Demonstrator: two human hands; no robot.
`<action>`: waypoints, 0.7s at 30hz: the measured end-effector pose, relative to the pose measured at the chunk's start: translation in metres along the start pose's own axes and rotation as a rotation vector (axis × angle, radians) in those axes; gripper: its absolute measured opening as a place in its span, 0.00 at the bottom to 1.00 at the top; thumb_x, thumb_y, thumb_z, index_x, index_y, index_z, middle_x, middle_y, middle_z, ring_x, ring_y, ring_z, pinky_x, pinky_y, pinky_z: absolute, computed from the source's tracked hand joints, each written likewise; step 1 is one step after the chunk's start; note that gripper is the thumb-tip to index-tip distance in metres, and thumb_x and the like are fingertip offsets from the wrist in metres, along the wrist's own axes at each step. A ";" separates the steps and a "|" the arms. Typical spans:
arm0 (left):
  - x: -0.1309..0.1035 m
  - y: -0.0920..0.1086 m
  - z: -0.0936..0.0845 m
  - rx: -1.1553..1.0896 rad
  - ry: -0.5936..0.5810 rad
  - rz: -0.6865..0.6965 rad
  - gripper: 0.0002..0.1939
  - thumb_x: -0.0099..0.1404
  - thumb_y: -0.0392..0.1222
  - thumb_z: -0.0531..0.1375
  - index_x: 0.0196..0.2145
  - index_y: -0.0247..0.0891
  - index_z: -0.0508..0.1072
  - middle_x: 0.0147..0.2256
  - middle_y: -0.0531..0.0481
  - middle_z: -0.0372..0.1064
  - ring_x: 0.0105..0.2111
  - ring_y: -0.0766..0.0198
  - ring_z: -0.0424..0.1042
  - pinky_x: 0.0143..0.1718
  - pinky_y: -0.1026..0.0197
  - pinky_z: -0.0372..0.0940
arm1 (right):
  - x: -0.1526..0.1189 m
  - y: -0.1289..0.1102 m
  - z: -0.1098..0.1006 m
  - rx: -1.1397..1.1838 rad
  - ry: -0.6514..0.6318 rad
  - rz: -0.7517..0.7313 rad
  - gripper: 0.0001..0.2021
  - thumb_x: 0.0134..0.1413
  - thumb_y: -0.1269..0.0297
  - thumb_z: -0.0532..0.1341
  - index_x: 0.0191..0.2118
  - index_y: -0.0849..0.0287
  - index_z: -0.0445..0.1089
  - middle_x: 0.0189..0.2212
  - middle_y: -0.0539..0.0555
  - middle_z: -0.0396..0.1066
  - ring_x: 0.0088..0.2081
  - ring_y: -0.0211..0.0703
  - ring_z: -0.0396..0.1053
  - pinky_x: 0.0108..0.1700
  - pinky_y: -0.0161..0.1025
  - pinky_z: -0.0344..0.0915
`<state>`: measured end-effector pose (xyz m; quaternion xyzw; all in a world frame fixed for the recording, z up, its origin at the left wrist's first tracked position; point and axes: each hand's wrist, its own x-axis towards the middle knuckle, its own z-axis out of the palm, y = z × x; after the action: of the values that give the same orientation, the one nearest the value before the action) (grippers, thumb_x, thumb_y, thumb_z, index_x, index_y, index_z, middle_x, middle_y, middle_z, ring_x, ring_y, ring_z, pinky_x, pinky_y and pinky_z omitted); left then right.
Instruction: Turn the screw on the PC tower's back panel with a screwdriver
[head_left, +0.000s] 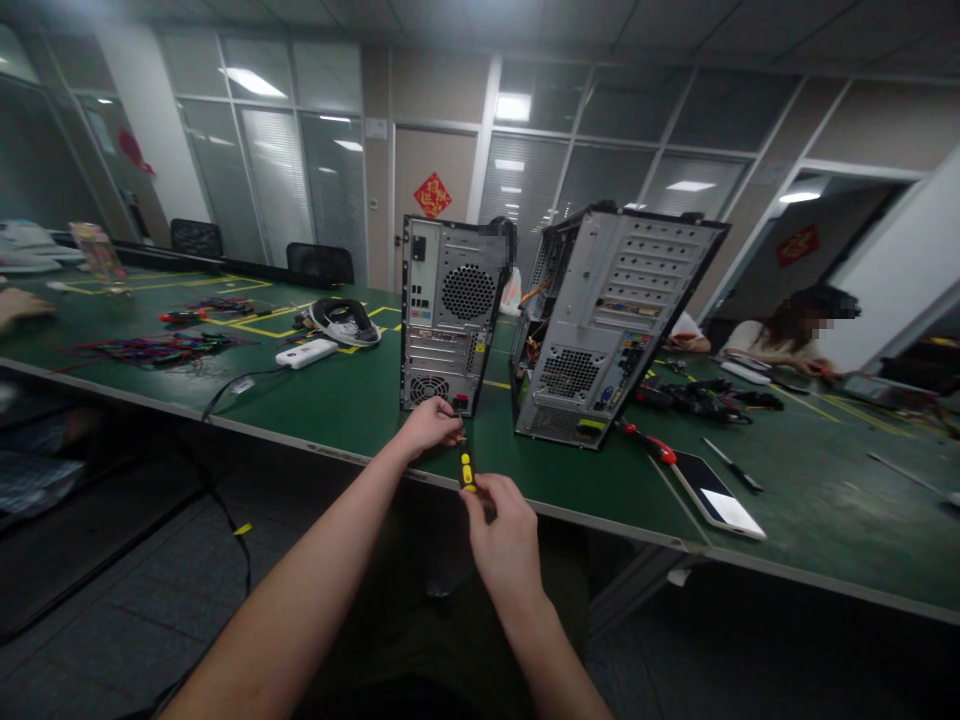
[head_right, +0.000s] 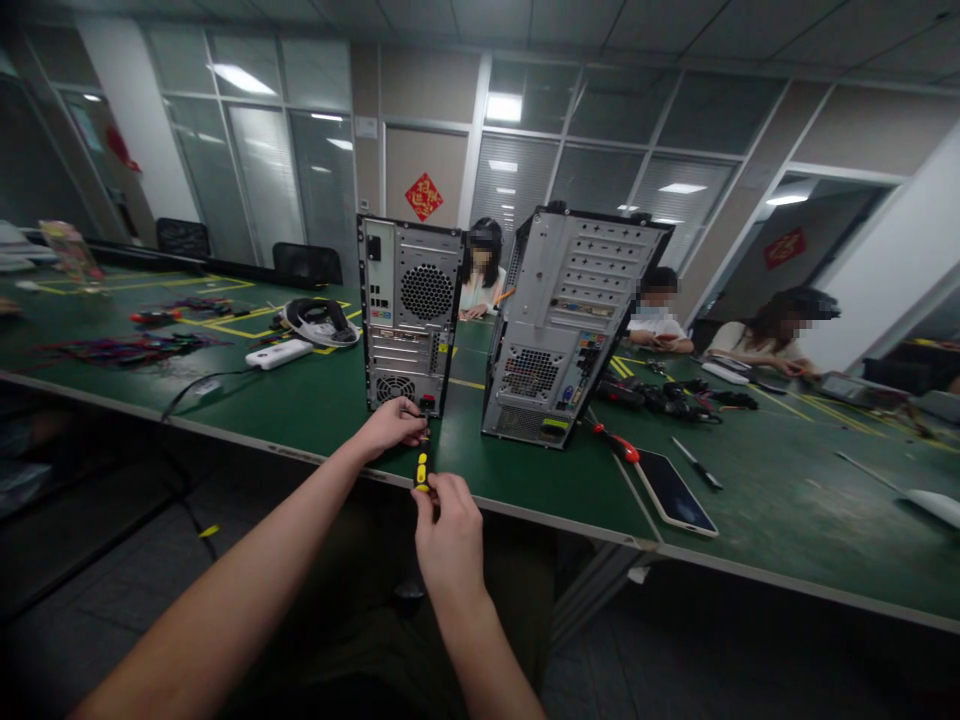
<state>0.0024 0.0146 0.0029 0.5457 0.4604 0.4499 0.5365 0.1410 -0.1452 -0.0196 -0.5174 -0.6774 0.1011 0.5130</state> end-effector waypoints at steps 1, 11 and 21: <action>0.000 0.000 0.000 -0.002 0.000 0.001 0.17 0.60 0.30 0.68 0.36 0.37 0.61 0.24 0.48 0.76 0.22 0.64 0.77 0.26 0.66 0.70 | -0.001 0.001 0.001 0.007 -0.001 0.011 0.04 0.63 0.70 0.61 0.42 0.59 0.74 0.39 0.56 0.73 0.38 0.45 0.74 0.42 0.39 0.73; 0.000 0.002 0.001 0.032 0.003 0.001 0.13 0.62 0.25 0.62 0.35 0.38 0.61 0.23 0.50 0.75 0.23 0.63 0.77 0.25 0.66 0.70 | 0.001 0.001 -0.002 -0.092 0.027 -0.084 0.10 0.63 0.73 0.59 0.46 0.58 0.74 0.43 0.57 0.73 0.44 0.48 0.72 0.49 0.42 0.69; 0.000 0.001 0.001 0.031 -0.007 -0.002 0.13 0.62 0.22 0.58 0.35 0.37 0.61 0.25 0.49 0.76 0.24 0.63 0.78 0.25 0.67 0.70 | 0.003 0.003 -0.005 -0.100 0.019 -0.052 0.09 0.64 0.71 0.59 0.45 0.59 0.76 0.41 0.57 0.73 0.41 0.46 0.73 0.45 0.40 0.69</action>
<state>0.0037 0.0142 0.0042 0.5553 0.4658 0.4403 0.5300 0.1465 -0.1433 -0.0176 -0.5255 -0.6898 0.0488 0.4957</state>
